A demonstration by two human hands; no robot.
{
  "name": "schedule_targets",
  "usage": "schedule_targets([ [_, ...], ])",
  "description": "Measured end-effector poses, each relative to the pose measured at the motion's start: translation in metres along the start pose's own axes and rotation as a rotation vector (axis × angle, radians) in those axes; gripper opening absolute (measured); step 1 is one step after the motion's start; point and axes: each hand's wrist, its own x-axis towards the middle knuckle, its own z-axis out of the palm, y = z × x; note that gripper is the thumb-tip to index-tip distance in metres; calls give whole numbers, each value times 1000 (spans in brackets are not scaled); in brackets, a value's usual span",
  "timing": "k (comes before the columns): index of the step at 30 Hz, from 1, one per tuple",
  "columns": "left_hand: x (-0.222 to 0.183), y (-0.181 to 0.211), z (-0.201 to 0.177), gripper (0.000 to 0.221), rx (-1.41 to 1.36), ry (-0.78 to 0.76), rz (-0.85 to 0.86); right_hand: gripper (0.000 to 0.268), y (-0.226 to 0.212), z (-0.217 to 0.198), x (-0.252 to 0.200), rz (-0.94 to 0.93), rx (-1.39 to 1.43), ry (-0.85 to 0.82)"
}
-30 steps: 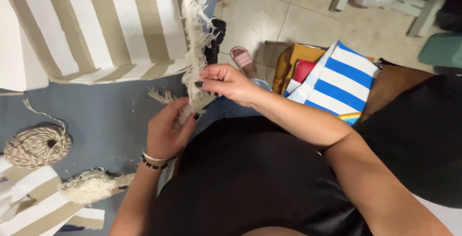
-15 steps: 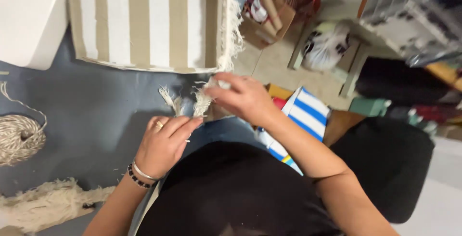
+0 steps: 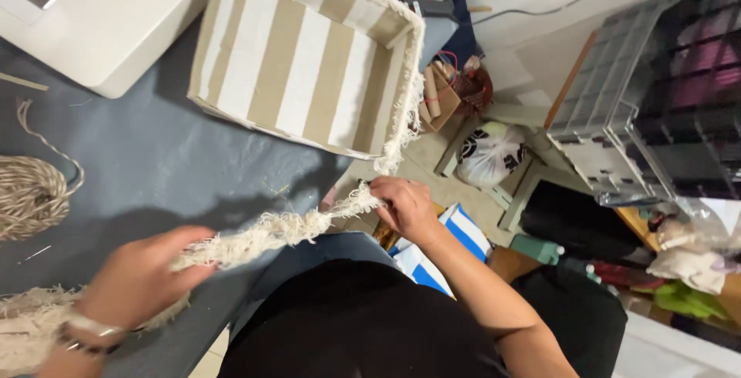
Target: Decorating a fabric basket by attaching a fringed trim using a hot glue gun
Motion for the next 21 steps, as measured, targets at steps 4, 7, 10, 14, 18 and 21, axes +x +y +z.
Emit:
schedule_targets([
  [4,-24,20,-67,42,194,20,-292,28,2,1,5,-8,-25,-2],
  [7,-35,14,-93,31,-106,131,-99,18,0,2,8,-79,-68,21],
  [10,-54,-47,-60,37,21,112,-122,14,6,6,9,-97,-48,51],
  [14,-17,-10,-37,39,399,40,-119,14,10,4,11,-131,-41,73],
  [18,72,106,3,42,-314,49,-43,17,15,1,5,-180,15,63],
  [21,126,154,73,29,-338,140,138,13,19,13,-6,-166,68,240],
])
